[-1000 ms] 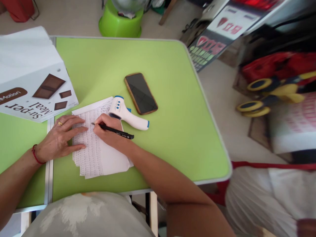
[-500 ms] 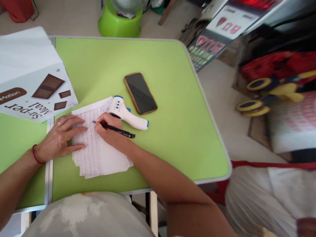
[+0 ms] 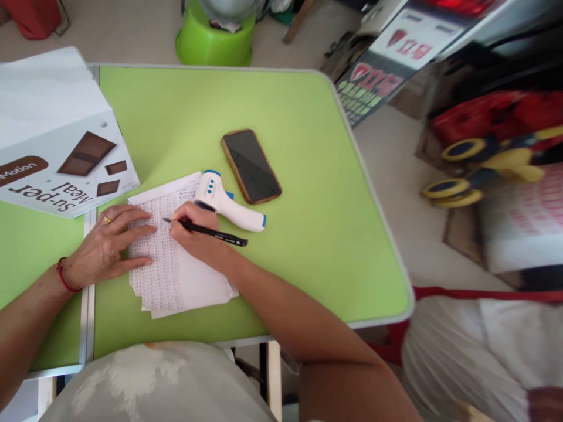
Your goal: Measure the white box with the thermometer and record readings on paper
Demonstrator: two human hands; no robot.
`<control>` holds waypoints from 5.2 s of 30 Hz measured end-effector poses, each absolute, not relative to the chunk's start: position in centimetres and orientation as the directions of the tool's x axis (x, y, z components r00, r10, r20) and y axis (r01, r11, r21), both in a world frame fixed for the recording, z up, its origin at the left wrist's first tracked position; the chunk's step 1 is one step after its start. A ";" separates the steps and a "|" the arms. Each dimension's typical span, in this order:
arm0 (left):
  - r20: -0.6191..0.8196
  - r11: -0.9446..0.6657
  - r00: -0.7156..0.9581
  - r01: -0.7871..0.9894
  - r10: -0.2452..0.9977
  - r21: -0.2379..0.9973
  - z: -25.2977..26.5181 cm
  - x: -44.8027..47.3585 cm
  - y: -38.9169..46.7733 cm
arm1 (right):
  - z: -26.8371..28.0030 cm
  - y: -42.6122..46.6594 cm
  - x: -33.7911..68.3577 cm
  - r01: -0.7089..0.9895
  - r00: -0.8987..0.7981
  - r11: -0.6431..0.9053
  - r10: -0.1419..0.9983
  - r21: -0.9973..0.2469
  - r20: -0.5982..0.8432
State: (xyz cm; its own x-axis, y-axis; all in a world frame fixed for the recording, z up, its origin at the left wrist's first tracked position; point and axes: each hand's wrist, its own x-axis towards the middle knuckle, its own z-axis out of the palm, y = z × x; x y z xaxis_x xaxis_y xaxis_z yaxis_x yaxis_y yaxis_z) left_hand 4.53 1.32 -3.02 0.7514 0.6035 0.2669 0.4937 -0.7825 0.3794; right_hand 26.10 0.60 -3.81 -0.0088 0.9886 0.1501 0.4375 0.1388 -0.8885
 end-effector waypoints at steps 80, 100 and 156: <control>0.271 -0.784 0.750 0.495 0.603 0.375 -3.1 4.5 1.4 | -3.7 0.5 26.1 0.450 -0.003 0.087 0.995 -0.889 0.095; 0.293 -0.785 0.744 0.479 0.600 0.393 -3.2 4.4 1.6 | -5.7 1.1 26.6 0.501 -0.124 0.508 0.844 -0.701 0.522; 0.348 -0.339 -0.015 0.187 0.938 0.922 -1.9 -0.4 5.5 | -1.5 -1.3 29.4 0.321 0.055 0.286 0.946 -0.903 0.319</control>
State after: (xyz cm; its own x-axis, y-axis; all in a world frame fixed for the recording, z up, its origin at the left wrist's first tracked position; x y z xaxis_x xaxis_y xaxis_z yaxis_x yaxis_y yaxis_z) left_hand -0.40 5.54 -1.91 -0.0152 0.9375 0.3475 0.1873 -0.3387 0.9220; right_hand 29.45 -1.26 -1.55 0.0546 0.9463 0.3188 0.3206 0.2857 -0.9031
